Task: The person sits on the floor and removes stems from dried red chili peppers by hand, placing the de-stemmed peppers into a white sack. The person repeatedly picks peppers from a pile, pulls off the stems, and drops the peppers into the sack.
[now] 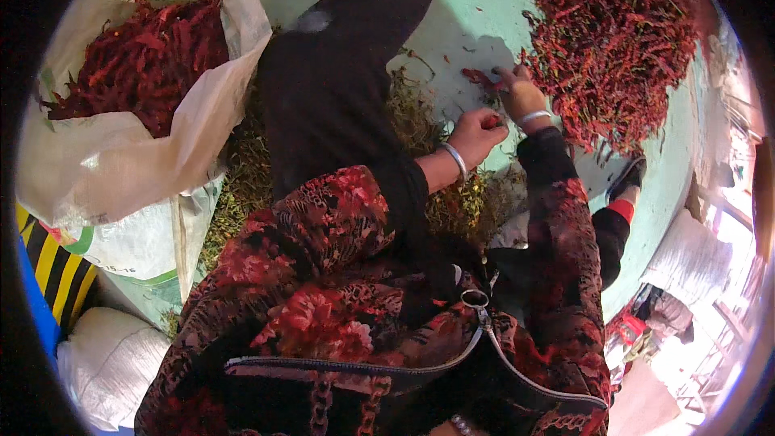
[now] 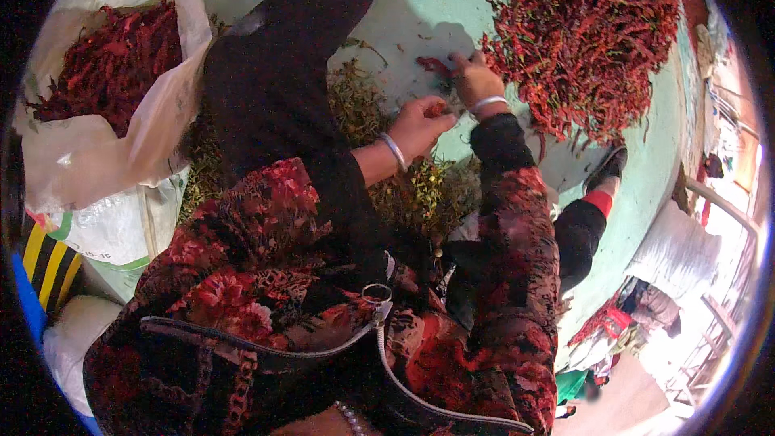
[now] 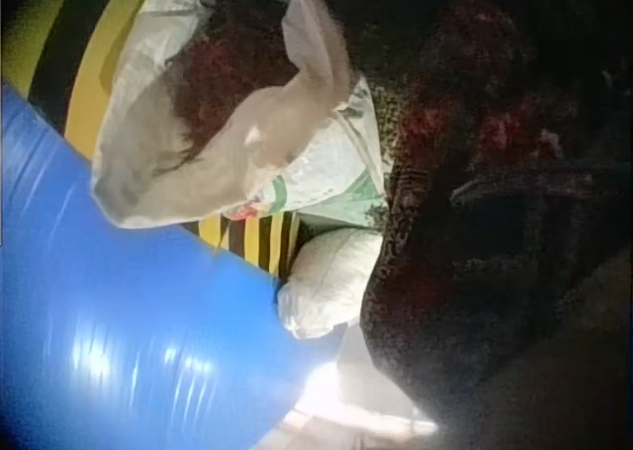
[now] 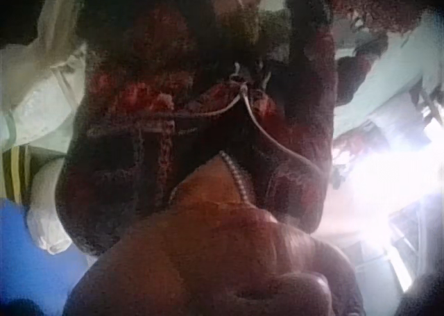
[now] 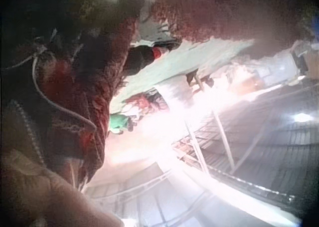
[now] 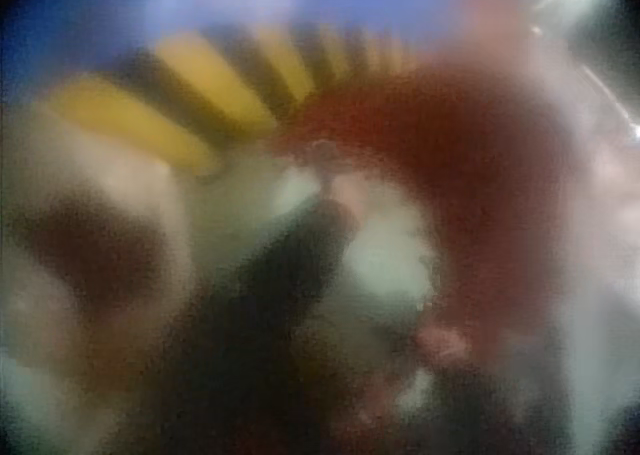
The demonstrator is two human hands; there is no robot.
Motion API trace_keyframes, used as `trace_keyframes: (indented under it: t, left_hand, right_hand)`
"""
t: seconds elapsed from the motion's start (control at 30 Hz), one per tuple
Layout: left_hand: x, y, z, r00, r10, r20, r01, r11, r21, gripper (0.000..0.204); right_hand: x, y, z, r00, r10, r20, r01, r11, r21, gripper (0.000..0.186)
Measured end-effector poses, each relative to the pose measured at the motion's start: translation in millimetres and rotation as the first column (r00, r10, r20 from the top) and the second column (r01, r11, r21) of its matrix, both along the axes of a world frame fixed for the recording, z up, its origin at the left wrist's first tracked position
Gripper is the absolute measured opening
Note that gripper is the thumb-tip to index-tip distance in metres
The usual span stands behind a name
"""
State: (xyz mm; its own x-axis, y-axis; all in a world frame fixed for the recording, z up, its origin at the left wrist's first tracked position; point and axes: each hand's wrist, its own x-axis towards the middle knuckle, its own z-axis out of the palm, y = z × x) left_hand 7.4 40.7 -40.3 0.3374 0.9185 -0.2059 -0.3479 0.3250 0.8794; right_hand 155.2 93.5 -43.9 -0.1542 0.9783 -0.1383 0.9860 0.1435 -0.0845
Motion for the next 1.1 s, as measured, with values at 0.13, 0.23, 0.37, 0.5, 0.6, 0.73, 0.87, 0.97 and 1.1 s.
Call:
trace_keyframes:
  t: [0.13,0.23,0.37,0.5,0.6,0.73,0.87,0.97,1.1]
  left_hand:
    - [-4.0,12.4,-3.2,0.978,-0.178,0.113,0.209,0.894,-0.397,0.011]
    - [-6.0,19.6,-0.4,0.974,-0.150,0.172,0.221,0.802,-0.555,0.015]
    - [9.3,18.0,-21.6,0.924,0.061,0.377,0.207,0.748,-0.630,0.025]
    - [7.2,16.1,-14.2,0.903,-0.056,0.427,0.306,0.781,-0.545,0.017]
    - [-1.0,10.3,-6.0,0.931,-0.207,0.302,0.328,0.838,-0.437,0.016]
    - [-4.0,-1.9,-2.7,0.916,-0.370,-0.155,0.375,0.927,0.002,0.021]
    - [-11.0,-7.5,7.7,0.890,-0.354,-0.286,0.426,0.871,0.246,0.018]
    - [-16.6,-5.3,13.8,0.919,-0.341,-0.197,0.386,0.878,0.283,0.012]
    - [-26.6,-10.2,42.9,0.780,-0.593,-0.199,0.607,0.642,0.469,0.006]
  right_hand:
    - [5.3,9.2,2.5,0.998,-0.057,-0.023,0.060,0.988,0.145,0.020]
    - [-5.2,-33.6,51.3,0.852,-0.102,-0.513,0.237,0.950,0.204,0.019]
    - [-45.0,-91.7,67.3,0.822,0.090,-0.563,0.068,0.965,0.254,0.024]
    - [-56.0,-124.4,73.1,0.855,0.090,-0.511,0.030,0.975,0.222,0.026]
    - [-54.4,-132.3,80.8,0.737,-0.120,-0.665,0.221,0.973,0.069,0.021]
    - [-40.3,-113.6,80.1,0.302,-0.504,-0.809,0.553,0.784,-0.281,0.023]
    - [-45.5,-96.9,84.9,0.408,-0.403,-0.819,0.494,0.852,-0.173,0.011]
    - [-55.4,-98.0,96.0,0.387,-0.391,-0.835,0.480,0.859,-0.180,0.008]
    - [-26.5,-101.2,63.4,0.632,-0.377,-0.677,0.460,0.885,-0.063,0.023]
